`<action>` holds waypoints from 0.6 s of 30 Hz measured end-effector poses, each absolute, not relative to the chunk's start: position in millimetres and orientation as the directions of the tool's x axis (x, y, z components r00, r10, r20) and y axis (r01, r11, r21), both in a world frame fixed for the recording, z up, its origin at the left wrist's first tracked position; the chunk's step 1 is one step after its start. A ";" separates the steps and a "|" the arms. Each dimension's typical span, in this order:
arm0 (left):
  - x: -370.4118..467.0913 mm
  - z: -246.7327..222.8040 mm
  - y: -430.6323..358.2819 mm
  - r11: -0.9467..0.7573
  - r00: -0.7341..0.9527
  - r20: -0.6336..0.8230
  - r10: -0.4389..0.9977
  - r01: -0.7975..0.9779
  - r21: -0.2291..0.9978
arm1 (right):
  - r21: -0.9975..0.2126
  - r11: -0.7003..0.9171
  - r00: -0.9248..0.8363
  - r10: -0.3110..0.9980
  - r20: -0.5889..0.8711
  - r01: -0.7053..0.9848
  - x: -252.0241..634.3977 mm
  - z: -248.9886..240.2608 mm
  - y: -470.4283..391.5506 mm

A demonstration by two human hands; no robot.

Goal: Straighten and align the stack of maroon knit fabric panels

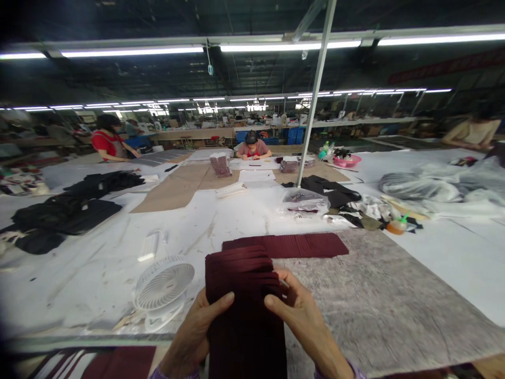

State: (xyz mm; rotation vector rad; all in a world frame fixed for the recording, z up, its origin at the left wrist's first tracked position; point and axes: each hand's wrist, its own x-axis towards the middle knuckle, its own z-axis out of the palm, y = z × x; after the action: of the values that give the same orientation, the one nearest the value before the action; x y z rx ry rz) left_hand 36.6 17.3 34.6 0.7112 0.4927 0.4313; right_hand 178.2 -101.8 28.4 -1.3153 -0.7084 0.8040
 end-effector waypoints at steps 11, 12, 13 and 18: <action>37.5 36.2 24.9 0.641 0.743 -0.279 0.609 -0.254 0.724 | -0.998 -0.051 0.525 0.849 -0.062 -0.036 164.3 22.3 -95.5; 38.0 36.0 25.2 0.632 0.731 -0.273 0.625 -0.269 0.727 | -0.997 -0.071 0.534 0.842 -0.078 -0.033 163.6 21.0 -94.9; 38.2 35.7 25.4 0.623 0.723 -0.265 0.638 -0.282 0.730 | -0.996 -0.085 0.543 0.835 -0.091 -0.035 162.9 19.6 -94.3; 35.9 35.1 26.7 0.615 0.740 -0.233 0.630 -0.292 0.732 | -0.992 -0.105 0.586 0.800 -0.129 -0.075 159.4 14.9 -91.6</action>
State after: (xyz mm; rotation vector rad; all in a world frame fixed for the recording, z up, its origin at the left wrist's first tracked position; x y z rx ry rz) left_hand 35.9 26.7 35.1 0.7303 0.5077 0.5586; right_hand 159.4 -91.6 14.9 -1.5027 -0.6439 0.8312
